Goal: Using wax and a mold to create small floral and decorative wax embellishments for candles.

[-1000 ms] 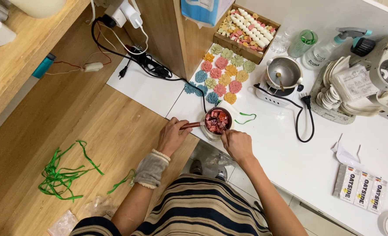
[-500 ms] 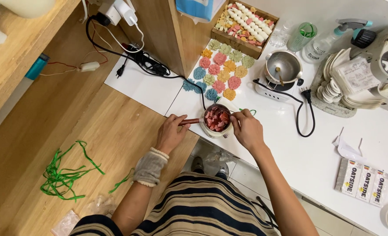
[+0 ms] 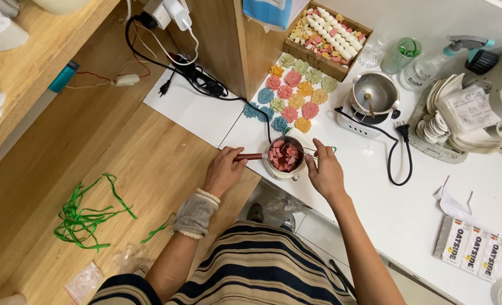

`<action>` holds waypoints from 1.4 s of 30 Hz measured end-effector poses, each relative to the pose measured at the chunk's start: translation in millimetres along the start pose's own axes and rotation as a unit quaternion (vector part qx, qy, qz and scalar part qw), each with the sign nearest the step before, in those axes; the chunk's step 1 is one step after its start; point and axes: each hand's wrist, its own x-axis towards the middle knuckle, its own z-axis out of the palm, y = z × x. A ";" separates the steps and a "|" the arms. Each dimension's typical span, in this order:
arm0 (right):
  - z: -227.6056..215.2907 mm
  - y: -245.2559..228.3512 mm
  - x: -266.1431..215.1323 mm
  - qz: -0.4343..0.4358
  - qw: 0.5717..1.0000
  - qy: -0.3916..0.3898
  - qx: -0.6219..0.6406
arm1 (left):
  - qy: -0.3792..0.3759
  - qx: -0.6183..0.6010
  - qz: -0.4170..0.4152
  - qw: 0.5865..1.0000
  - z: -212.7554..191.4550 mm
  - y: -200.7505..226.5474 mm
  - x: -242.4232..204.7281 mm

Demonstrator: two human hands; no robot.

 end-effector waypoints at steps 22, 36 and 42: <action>35.8 -105.1 -20.1 -0.353 0.909 -0.039 0.217 | 0.469 -0.027 -0.147 0.870 20.1 9.4 -266.4; 155.0 -177.0 -206.9 -0.422 0.818 -0.391 0.024 | 0.658 -0.052 -0.362 0.658 -29.5 -110.8 -507.5; 221.1 -215.7 -311.7 -0.352 0.842 -0.394 -0.110 | 0.580 -0.086 -0.359 0.726 -59.6 -185.8 -551.7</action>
